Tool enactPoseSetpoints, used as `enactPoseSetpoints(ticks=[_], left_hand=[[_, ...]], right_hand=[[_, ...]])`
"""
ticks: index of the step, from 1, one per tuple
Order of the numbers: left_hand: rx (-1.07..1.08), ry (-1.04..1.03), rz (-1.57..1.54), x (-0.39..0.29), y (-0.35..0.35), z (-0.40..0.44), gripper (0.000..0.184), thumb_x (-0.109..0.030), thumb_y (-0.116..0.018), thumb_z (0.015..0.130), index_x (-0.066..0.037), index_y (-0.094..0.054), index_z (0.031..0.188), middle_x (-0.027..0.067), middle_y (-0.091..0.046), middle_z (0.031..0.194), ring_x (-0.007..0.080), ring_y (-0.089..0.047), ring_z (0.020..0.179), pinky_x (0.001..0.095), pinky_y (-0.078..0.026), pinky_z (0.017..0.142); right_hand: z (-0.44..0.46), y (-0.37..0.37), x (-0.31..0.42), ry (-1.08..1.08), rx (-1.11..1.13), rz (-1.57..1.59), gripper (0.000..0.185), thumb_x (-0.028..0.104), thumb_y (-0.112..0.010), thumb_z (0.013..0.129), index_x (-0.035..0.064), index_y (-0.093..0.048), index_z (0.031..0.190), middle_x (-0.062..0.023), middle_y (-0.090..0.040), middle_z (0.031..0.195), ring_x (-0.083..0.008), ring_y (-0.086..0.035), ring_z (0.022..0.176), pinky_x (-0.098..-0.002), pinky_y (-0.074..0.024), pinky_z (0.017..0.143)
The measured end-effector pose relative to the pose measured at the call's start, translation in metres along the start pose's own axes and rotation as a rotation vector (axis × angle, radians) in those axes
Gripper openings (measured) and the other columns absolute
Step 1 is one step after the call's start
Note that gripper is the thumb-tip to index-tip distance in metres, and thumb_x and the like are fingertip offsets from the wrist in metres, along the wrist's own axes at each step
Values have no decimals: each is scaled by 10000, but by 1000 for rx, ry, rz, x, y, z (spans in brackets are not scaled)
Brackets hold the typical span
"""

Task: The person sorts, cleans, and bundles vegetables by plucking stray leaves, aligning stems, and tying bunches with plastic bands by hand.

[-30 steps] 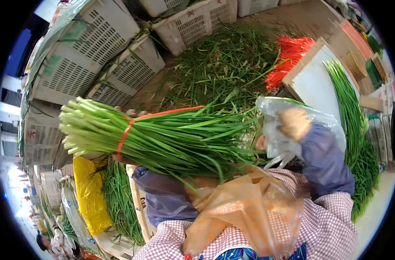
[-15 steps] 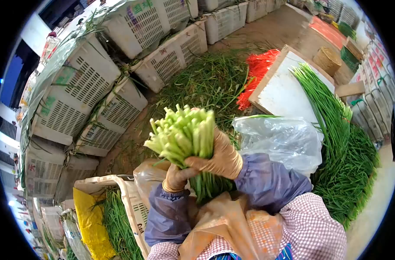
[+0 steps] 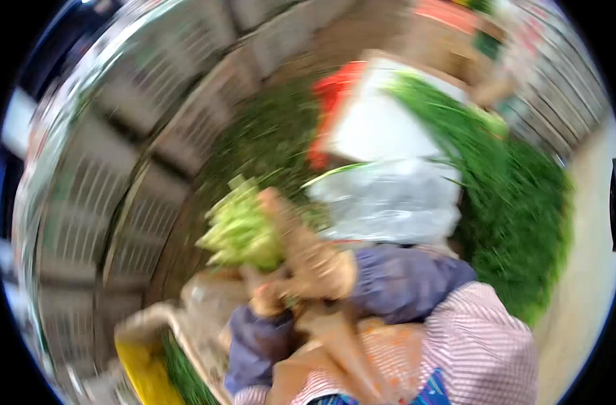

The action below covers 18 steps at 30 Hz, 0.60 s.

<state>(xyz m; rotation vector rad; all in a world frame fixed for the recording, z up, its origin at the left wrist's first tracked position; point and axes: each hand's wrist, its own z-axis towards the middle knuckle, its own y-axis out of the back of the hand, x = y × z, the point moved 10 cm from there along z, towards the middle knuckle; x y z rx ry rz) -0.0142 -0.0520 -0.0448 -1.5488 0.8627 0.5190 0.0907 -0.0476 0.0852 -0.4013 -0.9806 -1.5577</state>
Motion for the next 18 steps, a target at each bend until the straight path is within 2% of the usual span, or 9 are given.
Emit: enactPoseSetpoints(ticks=[2,4,6,8,10,11,14,16,18], left_hand=[[13,13,30,0,-5,6,863,-648,-450,816,-98,-166,1418,170,-318,1391,312,-371,1248,492,-341,1023],[-30,-8,52,-16,1,-1,813,-614,-456,831,-94,-208,1404,168,-346,1371,312,-395,1224,499,-358,1006],[-75,-59,68,-42,6,-8,762,-579,-462,846,-90,-250,1391,166,-373,1351,313,-420,1200,506,-376,988],[-97,-99,92,-61,-1,-6,713,-545,-468,861,-86,-292,1377,163,-400,1330,313,-444,1176,514,-394,971],[-82,-99,106,-75,-6,-6,664,-511,-474,876,-81,-333,1364,161,-428,1310,313,-468,1152,521,-412,953],[-60,-87,107,-78,-13,-3,641,-494,-477,884,-79,-354,1357,160,-441,1300,314,-480,1140,524,-421,945],[153,14,127,-77,-61,3,601,-494,-508,868,-72,-442,1292,150,-506,1233,303,-529,1080,507,-447,917],[157,-35,173,-77,-84,8,579,-479,-480,893,-74,-430,1303,140,-521,1216,290,-535,1071,474,-457,913],[192,19,294,-70,-102,22,772,-599,-485,842,-64,-318,1373,148,-455,1292,295,-477,1160,453,-413,965]], right_hand=[[-13,-10,-6,101,-60,-167,1148,675,-594,708,-20,-43,1436,-233,-171,1457,-346,-154,1368,-392,-125,1105],[-6,-18,2,50,-51,275,1188,722,-588,666,-2,-58,1443,-228,-190,1454,-365,-173,1354,-419,-129,1098],[-1,-15,-3,-42,-48,121,1218,760,-573,638,13,-55,1448,-228,-217,1442,-372,-211,1335,-429,-167,1083],[-13,7,-14,-67,-72,-82,1274,712,-664,599,23,-12,1449,-224,-245,1431,-355,-261,1317,-420,-208,1070],[-45,-46,-39,-137,111,577,1325,614,-765,570,23,39,1443,-214,-250,1434,-334,-285,1310,-406,-235,1063],[-45,-44,-33,-87,124,724,1355,447,-856,550,47,84,1440,-173,-252,1445,-283,-283,1319,-386,-232,1074],[-46,-23,-18,22,48,971,1334,351,-872,566,86,96,1444,-132,-265,1445,-230,-261,1327,-370,-228,1081],[-54,-9,-12,69,26,887,1305,256,-872,587,117,99,1446,-97,-278,1443,-191,-255,1325,-359,-233,1083],[-58,-14,-26,-114,17,1164,1258,223,-855,619,127,85,1449,-84,-266,1452,-187,-256,1326,-355,-242,1082]])
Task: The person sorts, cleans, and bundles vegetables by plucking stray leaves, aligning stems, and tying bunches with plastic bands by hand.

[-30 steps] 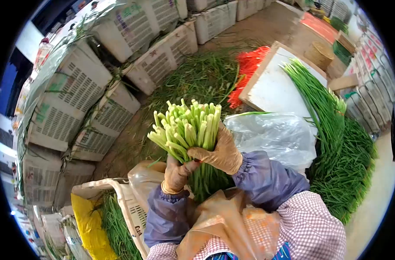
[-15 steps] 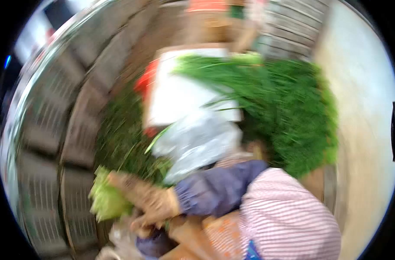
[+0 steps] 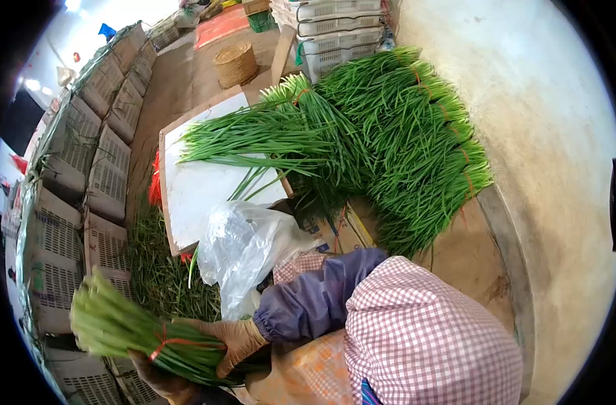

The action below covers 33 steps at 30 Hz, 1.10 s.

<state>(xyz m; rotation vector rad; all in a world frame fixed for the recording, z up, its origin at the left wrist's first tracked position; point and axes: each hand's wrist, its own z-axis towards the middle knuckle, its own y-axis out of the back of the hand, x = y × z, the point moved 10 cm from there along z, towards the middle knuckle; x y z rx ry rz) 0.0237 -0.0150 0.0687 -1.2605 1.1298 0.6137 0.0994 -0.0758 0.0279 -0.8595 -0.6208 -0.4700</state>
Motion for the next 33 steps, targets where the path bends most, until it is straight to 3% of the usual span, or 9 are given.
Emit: enactPoseSetpoints(ticks=[2,6,15,20,22,24,26,30,33], left_hand=[[107,13,-13,-1,-48,9,569,-420,-490,916,-50,-372,1331,124,-530,1192,242,-561,1002,402,-473,863],[133,-115,449,-2,-111,12,868,-72,-722,698,-39,-223,1408,147,-478,1228,247,-517,1050,343,-459,874],[1008,972,518,161,-154,-72,837,-150,-756,755,-7,-242,1399,169,-500,1244,230,-517,1083,324,-433,921],[477,919,350,128,-74,-13,603,9,-645,807,-30,-374,1344,193,-576,1130,232,-622,882,328,-517,766],[269,747,182,113,-38,9,523,-27,-640,819,-21,-433,1299,196,-625,1021,257,-650,743,321,-530,667],[192,718,159,107,-28,14,481,-57,-633,831,-21,-457,1277,188,-637,997,257,-659,703,316,-533,598],[97,692,133,108,-7,11,483,-136,-669,821,-13,-486,1251,195,-638,1003,260,-660,694,345,-549,552],[53,737,56,134,5,-5,458,-108,-642,839,-18,-481,1258,196,-636,1017,269,-663,717,338,-547,565],[-46,755,153,146,24,-20,436,-99,-613,855,-13,-474,1259,186,-638,1011,261,-662,732,332,-546,571]], right_hand=[[-3,7,10,48,-103,84,1192,176,-848,628,117,10,1454,-68,-317,1425,-182,-301,1305,-350,-266,1076],[-22,49,82,66,-397,-6,868,115,-805,681,69,-306,1389,-44,-480,1304,-168,-434,1200,-353,-350,1024],[-176,181,323,55,-1067,-619,426,113,-717,760,32,-571,1151,-48,-620,1059,-150,-577,956,-297,-477,844],[-229,252,460,57,-1218,-1321,762,140,-783,667,11,-394,1309,-114,-590,1145,-209,-565,1042,-319,-444,911],[-243,287,502,-243,-1451,-1923,891,187,-795,647,18,-301,1368,-180,-567,1182,-268,-560,1083,-338,-436,934],[-237,338,510,-358,-1448,-1869,977,239,-789,659,35,-202,1413,-228,-556,1166,-318,-548,1097,-364,-432,942],[-250,385,495,-914,-1641,-1808,1016,260,-768,691,59,-109,1438,-241,-531,1184,-348,-546,1080,-383,-430,943],[-319,503,379,-1423,-1416,-1631,1024,131,-709,736,159,16,1459,-233,-193,1458,-431,-311,1285,-440,-307,1064],[-331,519,330,-1243,-1409,-1834,974,-61,-633,685,249,-125,1456,-162,-136,1490,-448,-187,1325,-480,-344,1019]])
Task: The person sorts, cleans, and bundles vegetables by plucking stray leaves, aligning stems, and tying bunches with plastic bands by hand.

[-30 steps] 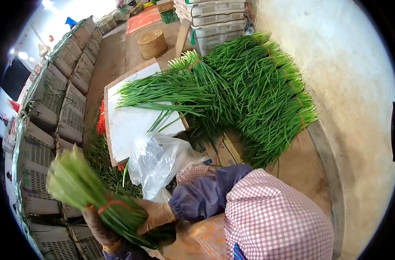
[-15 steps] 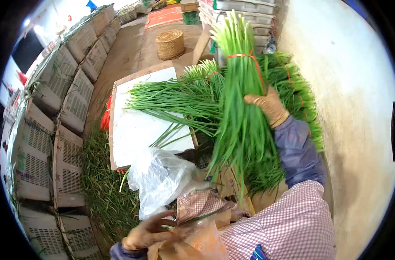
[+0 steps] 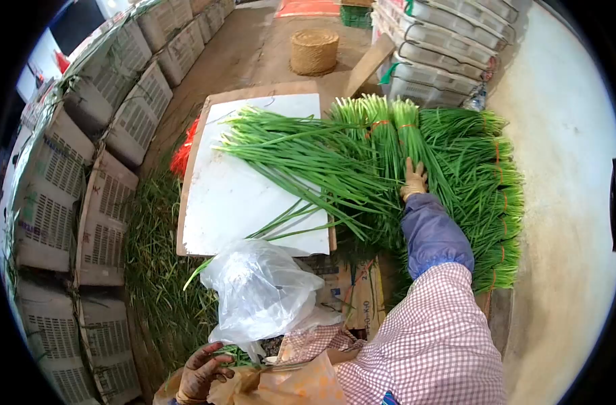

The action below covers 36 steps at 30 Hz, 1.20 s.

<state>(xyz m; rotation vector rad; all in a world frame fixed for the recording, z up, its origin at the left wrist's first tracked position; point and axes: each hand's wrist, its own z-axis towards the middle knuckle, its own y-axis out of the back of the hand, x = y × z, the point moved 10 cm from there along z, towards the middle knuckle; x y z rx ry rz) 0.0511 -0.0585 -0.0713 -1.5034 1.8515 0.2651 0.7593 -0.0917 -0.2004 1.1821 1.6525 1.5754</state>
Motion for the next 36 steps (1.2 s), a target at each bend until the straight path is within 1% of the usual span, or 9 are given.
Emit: enactPoseSetpoints(ticks=[4,6,9,11,15,23,29,34,36], left_hand=[[-116,78,-11,21,14,6,409,-132,-604,869,6,-469,1229,146,-641,1011,216,-653,727,291,-520,585],[-149,91,-28,28,17,11,391,-152,-593,881,-1,-470,1220,128,-646,989,211,-652,729,286,-524,598],[-137,64,-50,28,14,17,342,-124,-593,879,6,-488,1177,111,-648,980,184,-653,733,262,-517,606],[-110,59,-104,33,16,20,349,-98,-605,866,11,-486,1175,110,-641,989,176,-645,733,255,-515,619],[-177,46,-169,38,19,18,382,-120,-654,834,15,-503,1158,85,-638,988,142,-607,722,238,-484,617],[-190,-55,-62,12,33,37,300,-143,-634,847,-1,-523,1087,68,-652,912,114,-595,685,218,-447,572],[-164,-97,-179,11,30,50,221,-107,-641,834,-21,-543,1012,70,-663,875,122,-605,654,228,-468,564],[-138,-70,-138,21,47,42,379,-140,-647,843,33,-503,1147,74,-645,926,119,-596,752,219,-469,622],[-172,-71,-156,20,52,38,360,-130,-639,845,26,-512,1143,74,-647,921,119,-595,722,218,-457,603]], right_hand=[[24,15,-21,245,-232,264,842,-124,-510,669,143,-250,1425,-217,-354,1359,-387,-411,1201,-380,-397,991],[37,27,-15,199,-19,147,771,-70,-543,735,97,-236,1423,-206,-311,1396,-374,-398,1221,-375,-392,1001],[-12,90,52,6,137,-547,713,141,-618,796,163,-270,1418,-164,-286,1437,-320,-392,1250,-430,-361,1014],[-10,127,100,425,-327,-183,538,160,-613,820,120,-435,1326,-147,-485,1294,-260,-495,1154,-379,-427,918],[-128,157,255,795,140,917,211,166,-633,824,38,-651,990,-67,-651,842,-153,-592,763,-277,-467,710],[-395,36,487,1796,663,148,206,227,-594,795,64,-653,906,-138,-644,805,-275,-621,735,-378,-490,684],[-446,-73,509,1906,377,-870,193,173,-699,661,143,-716,851,-53,-681,834,-234,-650,831,-367,-518,695],[-361,16,517,1534,484,-387,245,214,-567,764,4,-651,859,-205,-624,767,-351,-611,722,-435,-491,622],[-299,81,508,1355,548,-54,246,145,-528,821,-7,-611,995,-174,-606,762,-210,-578,638,-344,-486,591]])
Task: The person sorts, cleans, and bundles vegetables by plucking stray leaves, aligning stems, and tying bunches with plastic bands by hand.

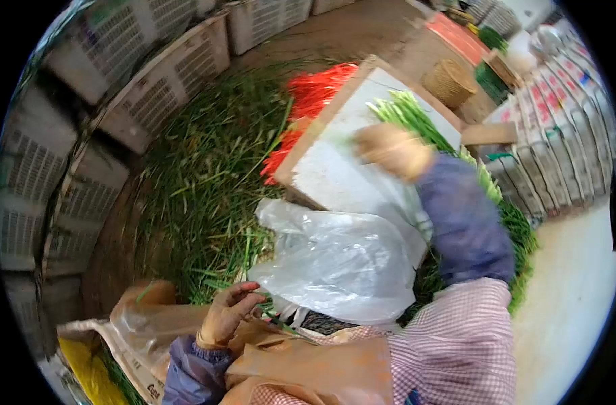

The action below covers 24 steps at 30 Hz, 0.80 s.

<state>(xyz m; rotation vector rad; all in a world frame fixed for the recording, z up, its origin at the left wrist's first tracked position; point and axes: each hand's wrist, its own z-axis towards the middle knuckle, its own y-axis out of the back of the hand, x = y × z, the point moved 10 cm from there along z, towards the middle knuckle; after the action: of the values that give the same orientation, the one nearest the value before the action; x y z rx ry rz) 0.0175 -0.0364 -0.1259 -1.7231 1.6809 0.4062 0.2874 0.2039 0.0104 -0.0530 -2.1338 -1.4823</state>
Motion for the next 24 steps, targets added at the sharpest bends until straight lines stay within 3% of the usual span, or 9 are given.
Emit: enactPoseSetpoints(ticks=[2,5,7,8,11,15,19,21,24], left_hand=[[8,-13,-8,-4,1,-2,336,-122,-624,855,28,-519,1137,82,-642,926,119,-586,719,220,-439,611],[47,-24,-73,-6,-5,2,327,-123,-616,861,30,-518,1132,83,-640,931,122,-584,729,218,-435,616],[41,-14,-117,0,-2,10,328,-111,-624,855,32,-515,1130,88,-631,944,129,-586,735,231,-457,638],[51,-3,-122,4,-3,12,326,-103,-626,853,33,-515,1129,89,-627,947,131,-586,736,240,-469,657],[40,45,-153,6,-3,15,329,-82,-637,845,36,-514,1127,88,-617,946,136,-586,744,256,-493,700],[18,60,-117,9,7,19,335,-87,-646,844,27,-521,1133,71,-611,945,126,-578,757,236,-486,691],[17,42,-98,4,16,21,336,-116,-636,857,25,-526,1142,58,-607,942,111,-564,778,220,-471,704],[15,38,-87,1,21,20,340,-127,-634,860,27,-527,1143,55,-606,940,106,-559,788,216,-466,708],[23,8,-78,-4,24,19,349,-143,-633,862,30,-528,1146,57,-605,938,104,-555,803,212,-459,711]], right_hand=[[-13,58,-47,-110,-115,-294,162,126,-532,823,29,-633,905,-143,-569,685,-166,-541,609,-327,-476,585],[-14,93,-146,-431,-216,-667,192,206,-590,804,28,-628,866,-198,-633,823,-325,-631,772,-410,-491,687],[-3,76,-113,-438,-150,-869,239,222,-615,791,21,-632,918,-208,-636,915,-356,-620,875,-420,-488,729],[6,65,-82,-149,-397,-629,278,215,-615,796,16,-630,991,-197,-642,926,-339,-622,873,-414,-483,757],[70,-2,0,110,-251,-245,222,169,-589,814,26,-644,976,-189,-642,884,-343,-616,830,-399,-482,752],[150,-92,60,123,152,-474,227,264,-646,766,45,-643,828,-172,-614,763,-337,-619,768,-442,-464,658],[192,-147,39,-28,410,-895,270,271,-649,726,87,-690,918,-136,-669,874,-304,-645,861,-396,-518,713],[192,-140,26,-148,442,-715,247,198,-630,751,61,-689,948,-125,-673,950,-251,-644,945,-361,-525,748],[184,-103,13,-69,243,-32,210,208,-665,745,65,-687,896,-100,-662,804,-209,-623,793,-343,-491,705]])
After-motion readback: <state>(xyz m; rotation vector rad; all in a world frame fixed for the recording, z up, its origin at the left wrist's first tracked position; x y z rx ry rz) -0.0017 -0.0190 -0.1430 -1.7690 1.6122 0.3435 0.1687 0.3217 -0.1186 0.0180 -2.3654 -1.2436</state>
